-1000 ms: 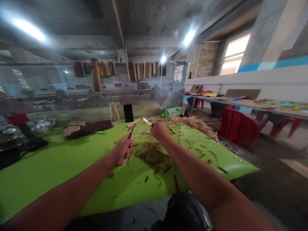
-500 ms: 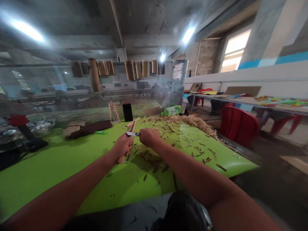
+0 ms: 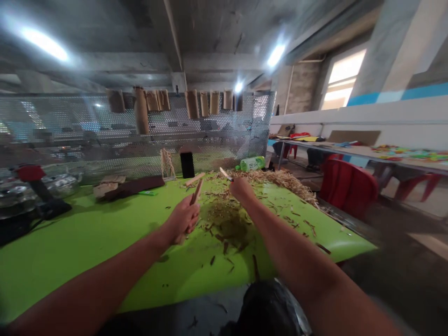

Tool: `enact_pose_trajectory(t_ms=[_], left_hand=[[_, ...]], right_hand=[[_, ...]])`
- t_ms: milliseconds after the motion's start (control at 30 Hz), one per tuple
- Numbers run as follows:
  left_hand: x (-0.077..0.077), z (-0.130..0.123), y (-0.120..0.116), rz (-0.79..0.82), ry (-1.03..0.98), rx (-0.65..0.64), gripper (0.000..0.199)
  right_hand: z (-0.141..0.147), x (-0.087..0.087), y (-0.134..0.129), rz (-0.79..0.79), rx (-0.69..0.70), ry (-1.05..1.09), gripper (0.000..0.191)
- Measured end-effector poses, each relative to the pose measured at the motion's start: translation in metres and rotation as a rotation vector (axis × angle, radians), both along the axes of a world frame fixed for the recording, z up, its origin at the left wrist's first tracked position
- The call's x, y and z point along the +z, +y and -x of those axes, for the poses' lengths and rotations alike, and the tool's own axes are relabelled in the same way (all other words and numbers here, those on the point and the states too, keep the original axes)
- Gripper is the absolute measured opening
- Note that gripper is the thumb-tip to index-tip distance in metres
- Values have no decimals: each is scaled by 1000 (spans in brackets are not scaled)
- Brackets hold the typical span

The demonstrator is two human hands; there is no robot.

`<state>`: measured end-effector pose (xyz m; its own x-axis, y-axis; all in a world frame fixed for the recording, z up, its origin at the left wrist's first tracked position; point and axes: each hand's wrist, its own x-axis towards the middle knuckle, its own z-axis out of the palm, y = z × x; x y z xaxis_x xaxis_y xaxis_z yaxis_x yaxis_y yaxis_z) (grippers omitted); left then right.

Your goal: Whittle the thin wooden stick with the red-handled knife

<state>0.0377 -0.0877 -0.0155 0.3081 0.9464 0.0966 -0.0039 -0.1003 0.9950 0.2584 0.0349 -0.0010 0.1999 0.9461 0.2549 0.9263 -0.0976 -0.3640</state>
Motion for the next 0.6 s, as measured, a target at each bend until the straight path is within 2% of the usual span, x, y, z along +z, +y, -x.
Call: enact_pose_trajectory(t_ms=[133,233,433,600], left_hand=[[0,7,15,33,-56,21,24],[-1,6,16,32,-80,21,17],[-3,8,19,4,-29,34,19],[-3,6,15,-7,76,70,24]], right_hand=[[46,-6,-21,-133,238,-80,36],[65,-9,-35,-140,346,-194,33],[71,-12,-44,-64,348,-296,34],[65,-11,-32,-96,334,-274,34]])
